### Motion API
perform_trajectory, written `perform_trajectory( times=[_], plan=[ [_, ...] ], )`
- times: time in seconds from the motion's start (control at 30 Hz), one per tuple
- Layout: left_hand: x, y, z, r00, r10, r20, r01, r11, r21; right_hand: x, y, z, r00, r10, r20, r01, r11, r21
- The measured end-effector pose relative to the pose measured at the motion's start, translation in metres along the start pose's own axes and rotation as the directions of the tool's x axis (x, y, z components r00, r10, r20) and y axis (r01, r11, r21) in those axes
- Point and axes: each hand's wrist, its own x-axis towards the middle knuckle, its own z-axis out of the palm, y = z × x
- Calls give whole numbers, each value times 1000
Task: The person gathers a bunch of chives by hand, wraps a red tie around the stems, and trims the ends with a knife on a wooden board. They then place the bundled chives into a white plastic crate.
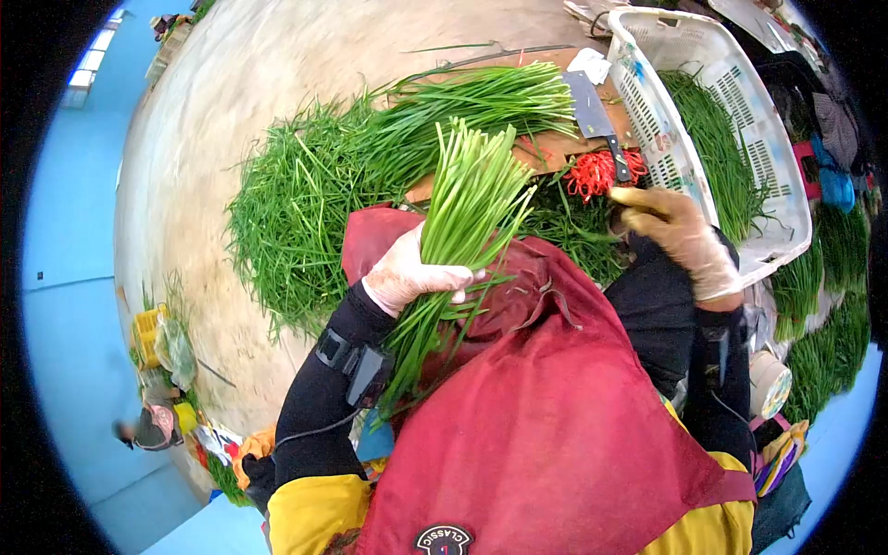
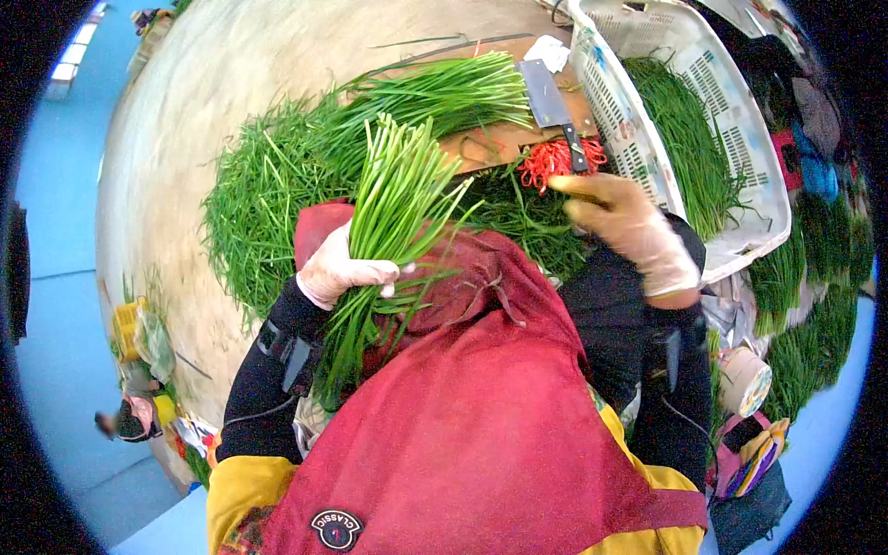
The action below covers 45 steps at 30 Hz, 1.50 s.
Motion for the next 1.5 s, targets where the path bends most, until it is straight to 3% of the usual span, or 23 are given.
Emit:
perform_trajectory(
  times=[0.03, 0.1, 0.17, 0.47, 0.57, 0.63, 0.67, 0.73, 0.77, 0.8, 0.83, 0.9, 1.0, 1.03, 1.07, 1.1, 1.17, 1.2, 1.27, 1.3, 1.43, 1.5],
  plan=[
    [0, 0, 3, 1000, -3, 5, 3, 1000, 4, 9, -11, 20, 998, -59, 16, 56, 986, 154],
    [2, 1, 9, 1000, 13, -7, -13, 999, 33, 26, -30, 52, 986, -20, 165, -31, 953, 301],
    [1, -1, 13, 999, 39, -17, -38, 998, 45, 35, -44, 86, 978, 51, 203, -158, 814, 559],
    [-2, -6, 13, 991, 74, -110, -66, 995, 74, 53, -49, 116, 958, 128, 258, -264, 744, 614],
    [-2, -4, 6, 999, 15, -46, -11, 996, 86, 50, -44, 118, 966, 91, 243, -233, 716, 658],
    [-2, -2, 5, 999, -1, -36, 5, 995, 99, 52, -35, 122, 997, -74, -20, 65, 678, 733],
    [-3, -1, 5, 999, -2, -35, 6, 995, 99, 57, -31, 109, 991, -86, -104, 132, 760, 636],
    [-6, 1, 4, 999, 5, -49, -1, 996, 88, 64, -32, 71, 955, -38, -296, 220, 760, 612],
    [-9, 1, 2, 998, 9, -58, -4, 997, 81, 69, -17, 60, 861, 16, -508, 338, 728, 596],
    [-12, 0, 1, 998, 7, -62, -2, 997, 79, 70, -5, 36, 795, -29, -606, 421, 745, 517],
    [-14, 0, -2, 996, 16, -88, -10, 997, 73, 68, 11, 17, 670, -34, -741, 386, 869, 309],
    [-17, -1, -4, 990, 35, -136, -27, 998, 63, 59, 31, -6, 557, -26, -830, 380, 897, 227],
    [-24, -1, -10, 989, 40, -143, -29, 996, 81, 51, 110, -25, 621, -101, -777, 279, 955, 98],
    [-26, -1, -12, 992, 25, -127, -12, 995, 97, 48, 124, -24, 754, -72, -653, -70, 979, -189],
    [-28, -1, -10, 987, 33, -158, -17, 995, 97, 45, 139, -21, 844, 35, -535, -347, 796, -496],
    [-30, 0, -10, 987, 31, -158, -15, 995, 100, 47, 155, -14, 906, 101, -410, -336, 759, -557],
    [-33, 2, -12, 986, 4, -168, 17, 993, 119, 47, 140, 7, 908, 270, -319, -415, 665, -621],
    [-35, 4, -12, 986, 3, -167, 18, 992, 122, 52, 136, 12, 908, 270, -320, -417, 666, -619],
    [-41, 7, -10, 981, 17, -194, -1, 996, 86, 64, 135, 18, 884, 406, -232, -437, 539, -720],
    [-45, 9, -11, 981, 21, -195, -4, 996, 90, 65, 139, 23, 901, 356, -249, -413, 524, -745],
    [-64, 16, -18, 960, 43, -278, -14, 994, 106, 75, 151, 38, 815, 543, -203, -466, 406, -786],
    [-74, 17, -28, 955, 94, -283, -64, 992, 111, 78, 156, 43, 795, 594, -126, -409, 370, -834]
  ],
)
